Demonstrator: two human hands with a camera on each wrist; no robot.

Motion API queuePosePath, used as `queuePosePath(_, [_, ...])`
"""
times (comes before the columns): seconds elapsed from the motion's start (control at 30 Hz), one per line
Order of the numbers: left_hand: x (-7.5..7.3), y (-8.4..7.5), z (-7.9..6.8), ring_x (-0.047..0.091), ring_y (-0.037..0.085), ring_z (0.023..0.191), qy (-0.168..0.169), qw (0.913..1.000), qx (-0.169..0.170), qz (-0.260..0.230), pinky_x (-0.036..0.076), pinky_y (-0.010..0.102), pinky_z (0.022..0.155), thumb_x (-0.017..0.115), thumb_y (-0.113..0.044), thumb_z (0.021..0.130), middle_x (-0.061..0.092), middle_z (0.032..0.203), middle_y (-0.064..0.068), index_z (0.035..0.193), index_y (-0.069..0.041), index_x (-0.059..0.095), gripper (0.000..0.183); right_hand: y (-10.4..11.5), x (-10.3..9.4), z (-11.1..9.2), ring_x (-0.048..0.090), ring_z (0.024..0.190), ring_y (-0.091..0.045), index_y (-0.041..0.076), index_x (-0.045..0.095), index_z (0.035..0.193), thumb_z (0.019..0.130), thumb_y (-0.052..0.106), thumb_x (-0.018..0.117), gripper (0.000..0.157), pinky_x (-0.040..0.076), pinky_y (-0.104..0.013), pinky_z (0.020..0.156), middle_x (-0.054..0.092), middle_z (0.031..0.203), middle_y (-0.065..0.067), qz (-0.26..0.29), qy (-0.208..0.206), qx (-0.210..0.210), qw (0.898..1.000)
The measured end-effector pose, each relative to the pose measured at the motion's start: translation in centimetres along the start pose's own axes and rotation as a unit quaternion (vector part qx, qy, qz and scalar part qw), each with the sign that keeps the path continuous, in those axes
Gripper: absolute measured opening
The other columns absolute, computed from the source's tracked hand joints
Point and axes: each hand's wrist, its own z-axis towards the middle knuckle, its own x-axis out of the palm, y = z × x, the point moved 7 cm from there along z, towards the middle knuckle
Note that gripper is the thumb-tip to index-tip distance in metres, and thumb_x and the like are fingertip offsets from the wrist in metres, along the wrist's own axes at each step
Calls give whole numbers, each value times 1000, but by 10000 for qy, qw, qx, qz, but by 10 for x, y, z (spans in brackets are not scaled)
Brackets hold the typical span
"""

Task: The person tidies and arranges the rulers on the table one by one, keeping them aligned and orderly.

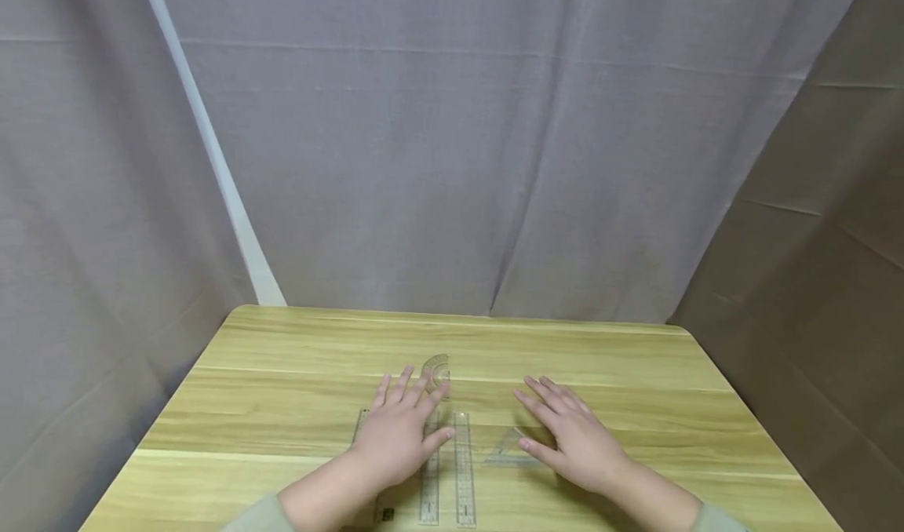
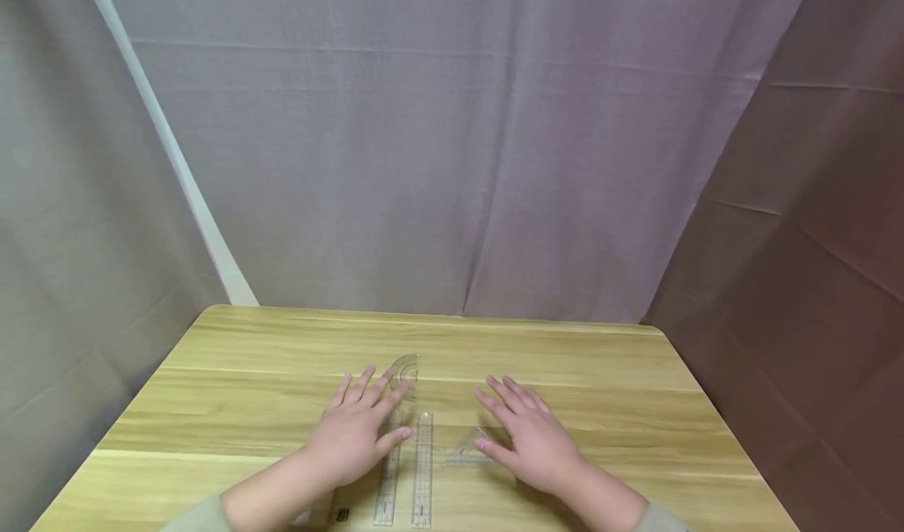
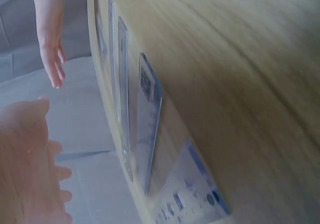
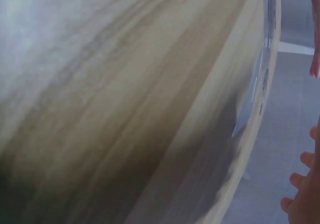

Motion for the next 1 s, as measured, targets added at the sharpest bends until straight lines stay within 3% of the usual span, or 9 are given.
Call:
queuePosePath(0.13, [-2,4,0,13,36,150,-63,9999,-85,11,7,59,118,26,-70,96,20,163,5,157,-28,29,74,2,1,1,29,146,-33,24,40,153,93,51,64,71,14,-49,121,26,162,0,-52,80,-52,9999])
queuePosePath(0.33, [-2,9,0,13,37,150,-27,9997,-226,-60,4,59,118,21,-72,95,19,163,6,157,-24,31,79,3,3,5,30,146,-31,23,42,152,92,52,64,71,23,-56,116,29,161,-1,-99,83,-90,9999])
queuePosePath(0.63, [-2,16,2,13,37,149,144,9987,-481,-59,4,60,118,21,-72,96,22,163,8,157,-25,28,78,5,10,16,31,145,-34,22,43,151,94,54,61,69,23,-58,116,31,160,-3,40,289,-71,9995])
queuePosePath(1.0, [-2,22,15,16,40,148,425,9956,-828,-84,3,62,117,34,-67,97,28,161,11,156,-20,32,75,5,21,39,38,140,-37,21,46,149,96,58,53,66,27,-61,113,41,154,-9,200,623,-8,9979])
